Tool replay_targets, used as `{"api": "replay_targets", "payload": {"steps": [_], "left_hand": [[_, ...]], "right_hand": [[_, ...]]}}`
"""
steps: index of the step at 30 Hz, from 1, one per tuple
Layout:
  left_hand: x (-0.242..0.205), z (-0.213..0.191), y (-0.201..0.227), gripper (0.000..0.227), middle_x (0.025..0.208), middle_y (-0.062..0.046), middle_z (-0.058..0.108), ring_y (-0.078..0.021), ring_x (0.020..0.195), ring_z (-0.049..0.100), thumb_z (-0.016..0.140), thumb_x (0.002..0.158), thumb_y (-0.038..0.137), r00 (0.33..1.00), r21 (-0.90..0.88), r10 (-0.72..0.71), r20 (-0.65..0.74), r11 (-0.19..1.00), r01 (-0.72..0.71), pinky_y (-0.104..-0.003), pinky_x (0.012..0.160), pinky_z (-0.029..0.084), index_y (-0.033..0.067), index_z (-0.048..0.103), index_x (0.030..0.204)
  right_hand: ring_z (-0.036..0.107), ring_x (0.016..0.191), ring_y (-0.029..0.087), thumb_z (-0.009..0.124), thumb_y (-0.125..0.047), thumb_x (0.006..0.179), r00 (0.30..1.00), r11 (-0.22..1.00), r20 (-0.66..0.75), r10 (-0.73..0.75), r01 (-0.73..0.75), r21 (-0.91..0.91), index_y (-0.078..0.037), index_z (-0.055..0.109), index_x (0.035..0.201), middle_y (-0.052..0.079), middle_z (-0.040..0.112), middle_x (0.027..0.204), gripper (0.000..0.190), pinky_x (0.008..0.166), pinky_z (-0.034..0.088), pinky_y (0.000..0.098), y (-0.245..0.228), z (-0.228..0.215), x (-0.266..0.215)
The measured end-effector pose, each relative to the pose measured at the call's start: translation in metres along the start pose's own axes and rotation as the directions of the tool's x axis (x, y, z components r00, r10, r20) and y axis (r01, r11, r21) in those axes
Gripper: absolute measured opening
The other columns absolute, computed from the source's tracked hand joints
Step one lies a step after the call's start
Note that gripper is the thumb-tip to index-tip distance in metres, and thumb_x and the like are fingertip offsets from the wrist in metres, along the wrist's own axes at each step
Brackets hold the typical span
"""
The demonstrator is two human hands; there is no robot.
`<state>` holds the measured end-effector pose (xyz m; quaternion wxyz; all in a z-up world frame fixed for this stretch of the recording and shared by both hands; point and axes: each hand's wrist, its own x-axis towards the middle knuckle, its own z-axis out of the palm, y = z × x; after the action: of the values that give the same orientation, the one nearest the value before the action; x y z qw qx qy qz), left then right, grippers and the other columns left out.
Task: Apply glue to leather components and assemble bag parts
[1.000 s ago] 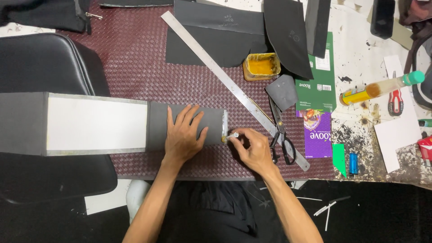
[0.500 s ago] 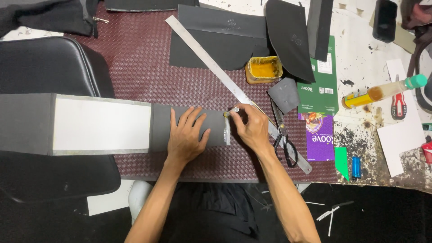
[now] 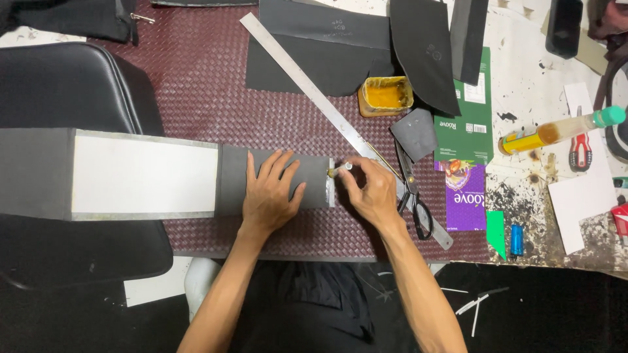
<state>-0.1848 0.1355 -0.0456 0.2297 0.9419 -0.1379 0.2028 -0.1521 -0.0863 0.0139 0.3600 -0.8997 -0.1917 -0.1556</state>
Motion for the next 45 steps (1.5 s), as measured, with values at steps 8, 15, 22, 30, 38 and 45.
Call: {"api": "replay_targets", "payload": {"steps": [8, 15, 22, 30, 38, 45], "left_hand": [[-0.002, 0.003, -0.002, 0.040, 0.134, -0.013, 0.066, -0.0329, 0.132, 0.059, 0.063, 0.096, 0.036, 1.000, -0.011, 0.007, -0.009, 1.000, -0.007, -0.073, 0.116, 0.021, 0.0093, 0.070, 0.126], [-0.001, 0.002, -0.002, 0.041, 0.135, -0.013, 0.066, -0.0329, 0.132, 0.058, 0.064, 0.096, 0.036, 1.000, -0.009, 0.005, 0.012, 1.000, -0.005, -0.073, 0.117, 0.020, 0.0093, 0.069, 0.127], [-0.001, 0.002, -0.001, 0.041, 0.134, -0.012, 0.067, -0.0319, 0.132, 0.059, 0.062, 0.097, 0.038, 1.000, 0.007, 0.012, -0.008, 1.000, -0.012, -0.072, 0.118, 0.020, 0.0100, 0.070, 0.126], [-0.002, 0.003, -0.002, 0.041, 0.135, -0.012, 0.066, -0.0321, 0.132, 0.058, 0.063, 0.096, 0.037, 1.000, 0.000, 0.011, -0.008, 1.000, -0.011, -0.072, 0.117, 0.020, 0.0100, 0.070, 0.126], [-0.002, 0.005, -0.004, 0.040, 0.134, -0.013, 0.066, -0.0328, 0.132, 0.059, 0.061, 0.098, 0.038, 1.000, -0.012, 0.011, -0.004, 1.000, -0.011, -0.073, 0.117, 0.021, 0.0099, 0.070, 0.126], [-0.002, 0.001, -0.005, 0.032, 0.141, -0.008, 0.062, -0.0348, 0.135, 0.055, 0.050, 0.106, 0.033, 0.992, -0.023, 0.123, 0.017, 0.992, -0.122, -0.079, 0.112, 0.019, 0.0209, 0.069, 0.129]], "right_hand": [[0.074, 0.080, 0.035, 0.079, -0.018, 0.091, 0.997, 0.999, 0.062, -0.042, 0.041, 0.016, -0.007, 0.072, 0.097, 0.012, 0.078, 0.087, 0.014, 0.070, 0.059, 0.0420, -0.007, -0.002, -0.014], [0.074, 0.076, 0.033, 0.081, -0.017, 0.088, 0.993, 1.000, 0.114, 0.018, -0.021, 0.024, -0.007, 0.074, 0.094, 0.011, 0.078, 0.084, 0.014, 0.068, 0.059, 0.0406, -0.015, -0.007, -0.048], [0.072, 0.076, 0.035, 0.079, -0.017, 0.092, 0.998, 0.999, -0.050, 0.031, -0.032, -0.014, -0.005, 0.071, 0.098, 0.013, 0.076, 0.086, 0.015, 0.068, 0.057, 0.0419, -0.003, -0.004, -0.011], [0.072, 0.078, 0.037, 0.079, -0.018, 0.092, 0.999, 0.994, 0.021, -0.039, 0.041, -0.102, -0.005, 0.071, 0.099, 0.015, 0.076, 0.085, 0.017, 0.067, 0.057, 0.0449, 0.001, 0.007, 0.003], [0.073, 0.077, 0.035, 0.079, -0.022, 0.090, 0.988, 0.997, 0.150, 0.022, -0.011, -0.076, -0.008, 0.071, 0.095, 0.012, 0.076, 0.082, 0.017, 0.066, 0.058, 0.0426, -0.012, -0.011, -0.011], [0.072, 0.073, 0.037, 0.080, -0.022, 0.089, 0.985, 0.996, 0.155, 0.076, -0.067, -0.058, -0.008, 0.070, 0.092, 0.013, 0.074, 0.076, 0.018, 0.062, 0.056, 0.0443, -0.003, -0.005, 0.004]]}}
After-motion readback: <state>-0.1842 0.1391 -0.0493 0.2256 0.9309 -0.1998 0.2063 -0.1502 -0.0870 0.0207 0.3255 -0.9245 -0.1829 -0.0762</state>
